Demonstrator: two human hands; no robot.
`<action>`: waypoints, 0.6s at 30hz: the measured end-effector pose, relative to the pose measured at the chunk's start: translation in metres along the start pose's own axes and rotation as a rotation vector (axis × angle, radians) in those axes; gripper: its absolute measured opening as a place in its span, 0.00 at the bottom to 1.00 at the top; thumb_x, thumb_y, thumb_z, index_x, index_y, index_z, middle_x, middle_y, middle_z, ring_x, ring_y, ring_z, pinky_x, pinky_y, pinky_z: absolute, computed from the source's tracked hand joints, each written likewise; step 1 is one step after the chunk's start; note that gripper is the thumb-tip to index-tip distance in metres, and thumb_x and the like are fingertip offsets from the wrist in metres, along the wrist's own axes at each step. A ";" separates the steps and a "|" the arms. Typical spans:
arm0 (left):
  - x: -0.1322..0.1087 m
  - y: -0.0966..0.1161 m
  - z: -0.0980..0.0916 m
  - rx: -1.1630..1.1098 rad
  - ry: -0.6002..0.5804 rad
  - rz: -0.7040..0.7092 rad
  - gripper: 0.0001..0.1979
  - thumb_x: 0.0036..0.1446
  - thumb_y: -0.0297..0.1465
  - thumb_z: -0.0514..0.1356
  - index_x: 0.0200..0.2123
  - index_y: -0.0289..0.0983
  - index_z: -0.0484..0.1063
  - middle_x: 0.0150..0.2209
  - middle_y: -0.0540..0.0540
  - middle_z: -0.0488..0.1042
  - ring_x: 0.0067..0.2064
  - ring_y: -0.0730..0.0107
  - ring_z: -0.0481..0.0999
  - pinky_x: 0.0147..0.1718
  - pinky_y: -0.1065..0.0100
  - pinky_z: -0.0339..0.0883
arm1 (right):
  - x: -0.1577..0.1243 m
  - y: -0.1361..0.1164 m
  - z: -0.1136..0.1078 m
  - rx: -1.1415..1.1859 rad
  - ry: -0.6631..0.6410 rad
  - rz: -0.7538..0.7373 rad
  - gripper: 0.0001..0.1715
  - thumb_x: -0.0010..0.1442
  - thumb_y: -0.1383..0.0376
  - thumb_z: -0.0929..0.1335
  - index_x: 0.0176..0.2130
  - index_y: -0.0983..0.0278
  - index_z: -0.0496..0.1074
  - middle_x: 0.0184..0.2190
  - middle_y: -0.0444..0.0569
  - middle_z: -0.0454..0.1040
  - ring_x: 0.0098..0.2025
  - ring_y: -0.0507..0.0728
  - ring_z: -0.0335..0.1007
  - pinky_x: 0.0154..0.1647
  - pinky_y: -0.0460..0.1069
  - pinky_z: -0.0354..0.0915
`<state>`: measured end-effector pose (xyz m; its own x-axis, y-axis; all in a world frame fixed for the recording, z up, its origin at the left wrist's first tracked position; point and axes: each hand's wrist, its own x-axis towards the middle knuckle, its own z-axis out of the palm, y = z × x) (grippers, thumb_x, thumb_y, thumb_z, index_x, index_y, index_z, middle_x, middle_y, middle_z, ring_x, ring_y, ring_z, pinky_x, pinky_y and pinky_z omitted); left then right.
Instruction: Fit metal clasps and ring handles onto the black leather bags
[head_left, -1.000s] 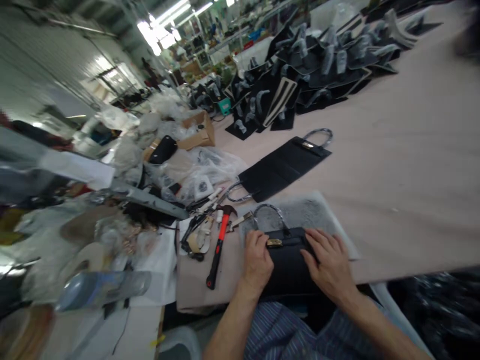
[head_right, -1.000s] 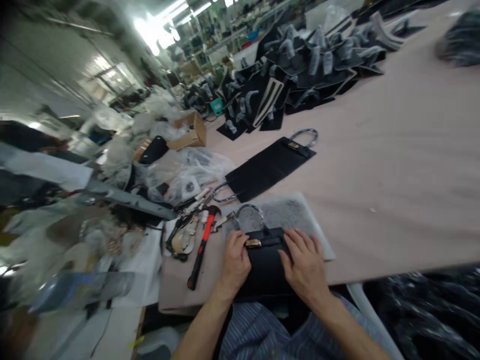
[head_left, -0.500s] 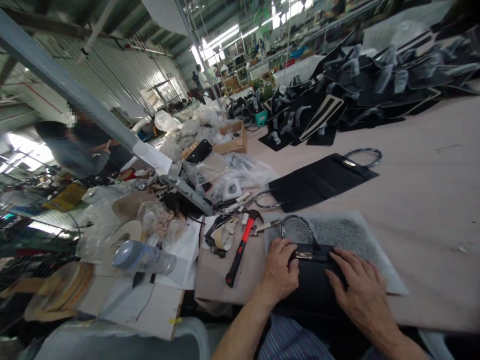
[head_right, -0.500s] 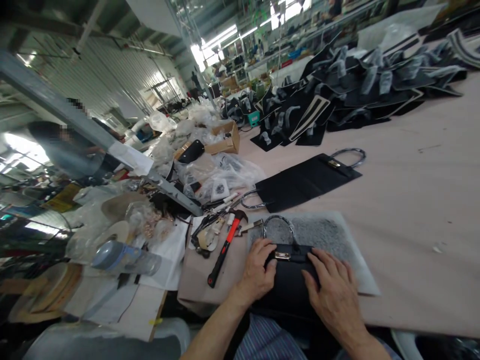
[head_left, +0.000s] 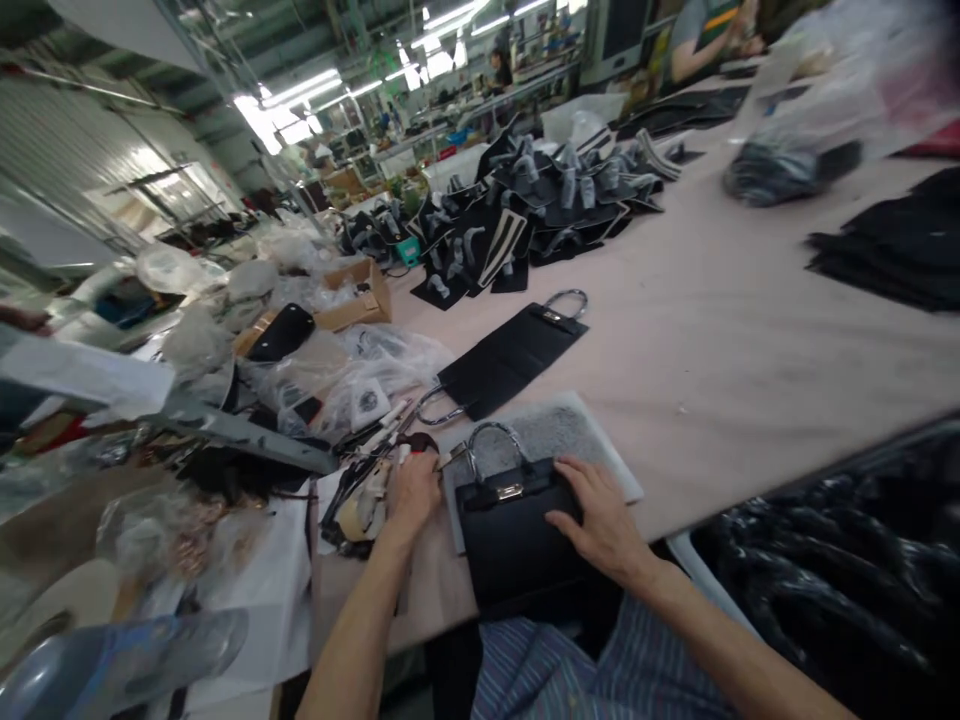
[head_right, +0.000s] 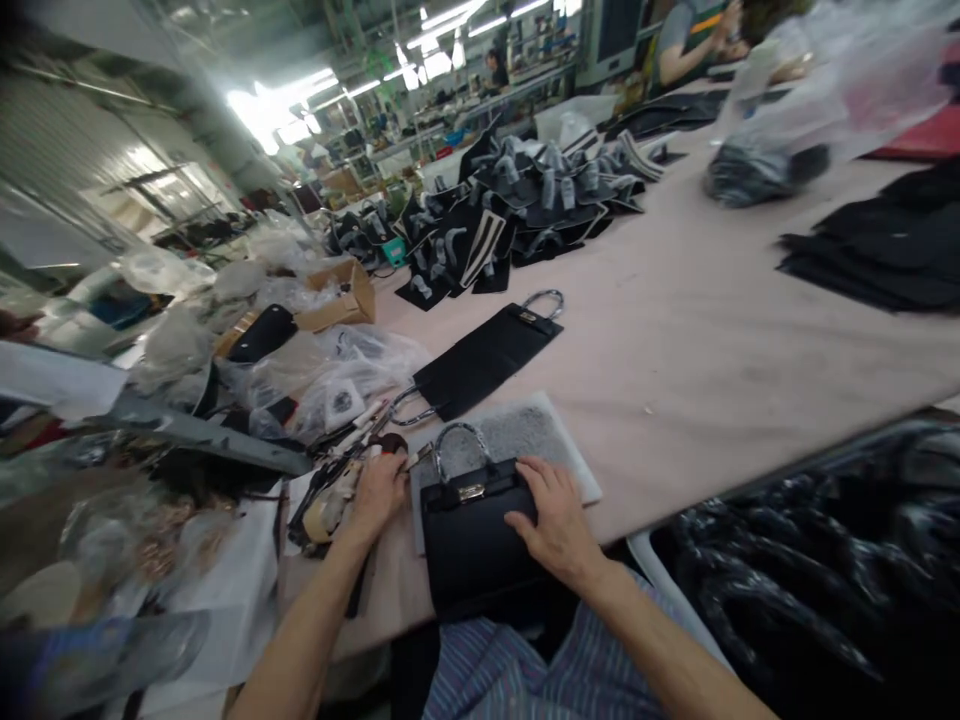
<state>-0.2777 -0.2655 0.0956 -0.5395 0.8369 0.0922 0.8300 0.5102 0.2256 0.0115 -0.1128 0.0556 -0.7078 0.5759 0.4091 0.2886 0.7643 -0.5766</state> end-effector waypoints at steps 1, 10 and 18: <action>0.001 -0.002 -0.001 -0.017 0.003 -0.004 0.13 0.55 0.24 0.56 0.41 0.37 0.77 0.43 0.38 0.80 0.49 0.53 0.77 0.51 0.53 0.70 | 0.000 0.002 -0.005 0.026 -0.018 0.003 0.34 0.60 0.63 0.72 0.62 0.65 0.61 0.61 0.60 0.65 0.62 0.69 0.60 0.63 0.70 0.62; -0.010 0.052 -0.024 -1.061 0.365 -0.428 0.20 0.50 0.41 0.69 0.43 0.38 0.76 0.38 0.47 0.80 0.39 0.65 0.78 0.43 0.61 0.74 | -0.018 -0.016 -0.017 -0.025 0.074 0.128 0.20 0.57 0.68 0.73 0.49 0.64 0.68 0.51 0.57 0.72 0.54 0.69 0.65 0.54 0.70 0.66; -0.029 0.147 -0.003 -1.165 0.095 -0.222 0.09 0.58 0.33 0.66 0.43 0.41 0.75 0.38 0.49 0.80 0.39 0.70 0.77 0.40 0.67 0.72 | -0.025 -0.025 -0.034 0.506 0.028 0.482 0.15 0.65 0.55 0.68 0.47 0.61 0.73 0.38 0.50 0.76 0.38 0.59 0.72 0.39 0.56 0.71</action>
<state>-0.1399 -0.2153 0.1287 -0.7045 0.7097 0.0000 0.1148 0.1140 0.9868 0.0442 -0.1367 0.0837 -0.5573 0.8294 0.0391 0.2258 0.1968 -0.9541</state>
